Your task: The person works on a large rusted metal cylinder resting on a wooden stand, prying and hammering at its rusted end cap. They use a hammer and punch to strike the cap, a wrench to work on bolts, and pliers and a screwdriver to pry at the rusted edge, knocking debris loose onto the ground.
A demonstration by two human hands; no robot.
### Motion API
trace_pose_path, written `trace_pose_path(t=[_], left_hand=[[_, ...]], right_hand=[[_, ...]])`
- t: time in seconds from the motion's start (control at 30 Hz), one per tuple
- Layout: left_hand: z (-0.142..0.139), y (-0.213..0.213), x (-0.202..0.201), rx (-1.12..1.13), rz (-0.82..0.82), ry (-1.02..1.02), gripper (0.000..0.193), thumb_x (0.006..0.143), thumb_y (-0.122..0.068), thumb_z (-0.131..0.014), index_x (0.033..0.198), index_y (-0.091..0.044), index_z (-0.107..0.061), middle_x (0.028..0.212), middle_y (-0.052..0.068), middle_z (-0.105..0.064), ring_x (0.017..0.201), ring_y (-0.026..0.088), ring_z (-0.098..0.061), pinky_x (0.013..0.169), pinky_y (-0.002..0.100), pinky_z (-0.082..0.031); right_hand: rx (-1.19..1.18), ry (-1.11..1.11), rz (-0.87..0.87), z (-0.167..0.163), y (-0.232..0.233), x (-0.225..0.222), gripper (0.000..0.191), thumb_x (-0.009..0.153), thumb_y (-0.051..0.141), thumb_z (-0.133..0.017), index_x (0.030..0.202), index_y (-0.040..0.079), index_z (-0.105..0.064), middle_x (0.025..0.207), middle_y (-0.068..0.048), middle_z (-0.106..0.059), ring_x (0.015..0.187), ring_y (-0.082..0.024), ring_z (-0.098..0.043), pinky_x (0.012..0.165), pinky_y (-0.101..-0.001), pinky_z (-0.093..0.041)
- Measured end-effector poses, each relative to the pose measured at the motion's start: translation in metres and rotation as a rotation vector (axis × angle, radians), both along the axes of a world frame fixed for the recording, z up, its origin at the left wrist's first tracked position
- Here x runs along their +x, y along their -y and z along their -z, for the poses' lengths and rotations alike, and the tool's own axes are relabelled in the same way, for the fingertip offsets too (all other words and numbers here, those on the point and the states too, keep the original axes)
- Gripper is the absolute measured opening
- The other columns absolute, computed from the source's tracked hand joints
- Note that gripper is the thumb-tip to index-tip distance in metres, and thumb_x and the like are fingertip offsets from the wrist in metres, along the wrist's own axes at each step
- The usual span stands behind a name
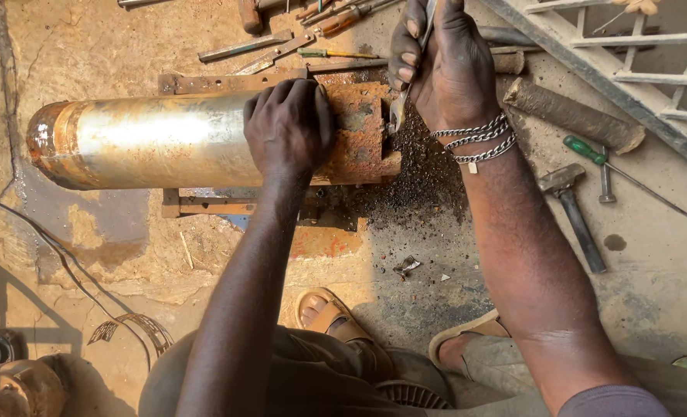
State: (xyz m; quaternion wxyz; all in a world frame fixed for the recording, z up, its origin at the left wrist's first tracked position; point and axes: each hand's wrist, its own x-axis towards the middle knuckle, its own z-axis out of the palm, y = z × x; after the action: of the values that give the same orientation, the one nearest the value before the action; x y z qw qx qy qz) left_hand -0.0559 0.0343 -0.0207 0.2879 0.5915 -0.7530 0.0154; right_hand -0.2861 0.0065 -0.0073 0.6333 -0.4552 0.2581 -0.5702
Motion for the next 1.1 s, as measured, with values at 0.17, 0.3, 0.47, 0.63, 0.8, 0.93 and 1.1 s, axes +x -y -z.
trace_pose_path(t=[0.17,0.3,0.47,0.63,0.8,0.93,1.1], left_hand=[[-0.007,0.0,0.002,0.014,0.007,-0.038,0.021,0.097,-0.029,-0.059,0.096,-0.012,-0.07,0.098,0.011,-0.072,0.097,0.031,-0.066,0.093,0.047,-0.044],[-0.007,0.001,0.004,0.109,-0.029,-0.069,0.022,0.099,-0.03,-0.057,0.094,-0.011,-0.069,0.096,0.011,-0.071,0.098,0.03,-0.065,0.094,0.046,-0.044],[-0.004,0.001,0.009,0.032,-0.011,-0.124,0.021,0.098,-0.03,-0.057,0.099,-0.012,-0.068,0.097,0.01,-0.07,0.098,0.028,-0.064,0.093,0.045,-0.043],[-0.005,0.001,0.012,0.081,0.013,-0.147,0.021,0.093,-0.031,-0.059,0.093,-0.012,-0.067,0.094,0.011,-0.069,0.096,0.028,-0.064,0.09,0.045,-0.043],[-0.003,-0.001,0.014,0.046,0.006,-0.123,0.022,0.095,-0.032,-0.06,0.093,-0.011,-0.066,0.094,0.01,-0.07,0.096,0.029,-0.064,0.092,0.045,-0.043],[0.006,0.002,0.014,0.076,0.015,-0.163,0.024,0.099,-0.035,-0.059,0.094,-0.013,-0.067,0.093,0.01,-0.069,0.097,0.028,-0.064,0.093,0.045,-0.043],[0.017,0.014,0.016,0.162,0.012,-0.093,0.019,0.097,-0.031,-0.055,0.096,-0.016,-0.067,0.091,0.009,-0.069,0.096,0.026,-0.065,0.092,0.044,-0.043]], right_hand=[[0.035,-0.032,0.067,0.004,0.002,0.013,0.052,0.109,0.066,-0.042,0.099,0.014,-0.047,0.076,0.003,-0.04,0.07,-0.009,-0.041,0.068,-0.0255,-0.042],[-0.099,-0.087,0.17,0.016,-0.014,0.026,0.049,0.111,0.061,-0.042,0.1,0.014,-0.048,0.08,0.004,-0.042,0.071,-0.01,-0.041,0.065,-0.025,-0.042],[-0.074,-0.046,0.248,0.022,-0.033,0.036,0.043,0.106,0.055,-0.05,0.114,0.013,-0.055,0.091,0.003,-0.05,0.075,-0.009,-0.047,0.069,-0.0255,-0.046],[-0.406,-0.216,0.076,-0.01,-0.056,0.04,0.053,0.1,0.065,-0.065,0.111,0.015,-0.05,0.096,0.002,-0.051,0.09,-0.012,-0.053,0.087,-0.0308,-0.053],[-0.367,-0.149,0.03,-0.047,-0.062,0.029,0.063,0.099,0.077,-0.053,0.092,0.014,-0.052,0.074,0.0,-0.049,0.066,-0.014,-0.047,0.067,-0.0327,-0.046],[-0.215,-0.364,0.348,-0.036,-0.063,0.028,0.061,0.105,0.069,-0.053,0.076,0.016,-0.042,0.056,0.002,-0.035,0.048,-0.009,-0.032,0.048,-0.0309,-0.03],[-0.623,-0.369,0.38,0.014,-0.128,0.047,0.059,0.098,0.062,-0.053,0.062,0.016,-0.044,0.056,0.002,-0.041,0.055,-0.011,-0.039,0.06,-0.0326,-0.039]])
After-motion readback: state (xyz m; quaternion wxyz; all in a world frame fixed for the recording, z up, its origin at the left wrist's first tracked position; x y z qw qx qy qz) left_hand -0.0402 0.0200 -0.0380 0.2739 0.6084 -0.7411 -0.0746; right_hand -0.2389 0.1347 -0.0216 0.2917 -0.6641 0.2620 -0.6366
